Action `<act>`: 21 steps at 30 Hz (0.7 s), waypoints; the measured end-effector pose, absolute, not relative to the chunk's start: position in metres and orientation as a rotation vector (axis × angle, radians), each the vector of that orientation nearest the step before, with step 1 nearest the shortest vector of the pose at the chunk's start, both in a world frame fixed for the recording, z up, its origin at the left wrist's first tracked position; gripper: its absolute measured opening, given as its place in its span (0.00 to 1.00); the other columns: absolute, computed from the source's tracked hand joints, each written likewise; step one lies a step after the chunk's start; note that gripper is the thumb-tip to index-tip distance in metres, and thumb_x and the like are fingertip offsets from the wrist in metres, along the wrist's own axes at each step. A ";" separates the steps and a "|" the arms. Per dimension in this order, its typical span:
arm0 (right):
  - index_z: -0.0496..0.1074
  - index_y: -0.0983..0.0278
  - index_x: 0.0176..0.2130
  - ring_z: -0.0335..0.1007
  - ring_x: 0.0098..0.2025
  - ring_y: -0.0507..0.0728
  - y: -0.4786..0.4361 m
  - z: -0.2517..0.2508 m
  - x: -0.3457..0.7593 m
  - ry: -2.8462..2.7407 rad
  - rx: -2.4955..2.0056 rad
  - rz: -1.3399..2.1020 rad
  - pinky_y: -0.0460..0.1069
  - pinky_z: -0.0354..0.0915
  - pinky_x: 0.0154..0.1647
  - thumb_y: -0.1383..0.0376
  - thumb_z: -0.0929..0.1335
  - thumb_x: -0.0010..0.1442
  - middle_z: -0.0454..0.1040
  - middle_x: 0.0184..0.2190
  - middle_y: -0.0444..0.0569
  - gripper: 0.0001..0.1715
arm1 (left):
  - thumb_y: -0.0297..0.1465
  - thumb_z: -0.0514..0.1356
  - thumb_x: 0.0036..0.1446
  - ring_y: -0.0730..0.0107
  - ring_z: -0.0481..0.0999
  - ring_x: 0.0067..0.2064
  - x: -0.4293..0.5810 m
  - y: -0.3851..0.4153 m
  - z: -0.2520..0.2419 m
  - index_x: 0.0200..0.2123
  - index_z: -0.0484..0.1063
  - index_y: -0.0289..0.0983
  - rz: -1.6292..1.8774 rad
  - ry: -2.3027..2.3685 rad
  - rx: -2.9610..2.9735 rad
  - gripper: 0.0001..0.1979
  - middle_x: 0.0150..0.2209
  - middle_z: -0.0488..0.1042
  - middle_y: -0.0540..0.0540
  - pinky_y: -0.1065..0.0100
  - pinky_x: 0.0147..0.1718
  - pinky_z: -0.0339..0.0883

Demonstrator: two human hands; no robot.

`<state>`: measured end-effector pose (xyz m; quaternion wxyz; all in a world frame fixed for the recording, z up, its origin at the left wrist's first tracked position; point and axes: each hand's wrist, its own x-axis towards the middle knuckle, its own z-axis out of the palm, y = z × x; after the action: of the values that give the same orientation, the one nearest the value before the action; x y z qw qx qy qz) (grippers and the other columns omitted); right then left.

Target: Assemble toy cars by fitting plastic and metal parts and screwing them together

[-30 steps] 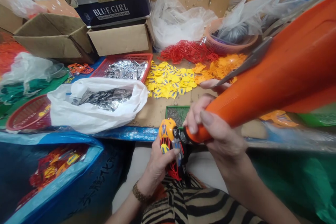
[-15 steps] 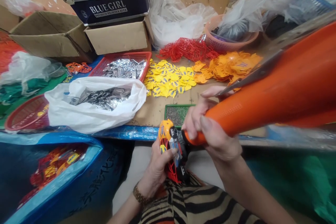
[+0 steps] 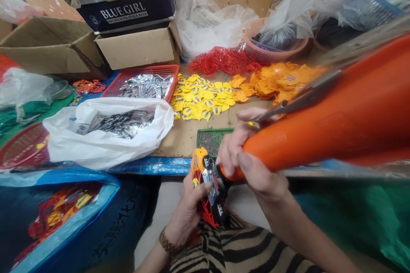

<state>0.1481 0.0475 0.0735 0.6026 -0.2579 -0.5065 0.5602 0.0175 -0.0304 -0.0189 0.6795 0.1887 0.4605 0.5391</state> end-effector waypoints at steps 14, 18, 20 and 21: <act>0.68 0.58 0.33 0.65 0.19 0.50 0.118 0.056 0.194 -1.133 -0.704 0.905 0.50 0.65 0.23 0.65 0.75 0.53 0.68 0.22 0.37 0.11 | 0.36 0.71 0.45 0.54 0.81 0.37 0.004 -0.062 -0.018 0.65 0.57 0.46 0.840 0.704 0.252 0.45 0.42 0.78 0.43 0.60 0.34 0.75; 0.68 0.60 0.34 0.65 0.20 0.50 0.121 0.041 0.187 -1.147 -0.734 0.925 0.49 0.66 0.23 0.63 0.75 0.52 0.69 0.22 0.37 0.13 | 0.34 0.76 0.35 0.54 0.81 0.37 0.004 -0.061 -0.017 0.67 0.53 0.48 0.776 0.716 0.290 0.56 0.41 0.78 0.44 0.61 0.33 0.75; 0.68 0.59 0.37 0.66 0.21 0.50 0.120 0.039 0.182 -1.148 -0.733 0.933 0.49 0.66 0.24 0.64 0.75 0.52 0.70 0.23 0.37 0.15 | 0.33 0.76 0.34 0.56 0.80 0.35 0.003 -0.062 -0.019 0.68 0.50 0.47 0.741 0.737 0.311 0.59 0.37 0.78 0.45 0.61 0.34 0.74; 0.68 0.59 0.39 0.66 0.21 0.49 0.120 0.039 0.180 -1.150 -0.734 0.936 0.49 0.66 0.24 0.65 0.74 0.52 0.70 0.23 0.36 0.16 | 0.33 0.76 0.34 0.57 0.80 0.34 0.002 -0.064 -0.020 0.69 0.49 0.47 0.728 0.746 0.318 0.60 0.37 0.78 0.46 0.61 0.34 0.74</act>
<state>0.1800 0.1197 0.0386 0.6768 -0.3267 -0.5117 0.4164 0.0020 -0.0639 -0.0202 0.8552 0.1510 0.3549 0.3461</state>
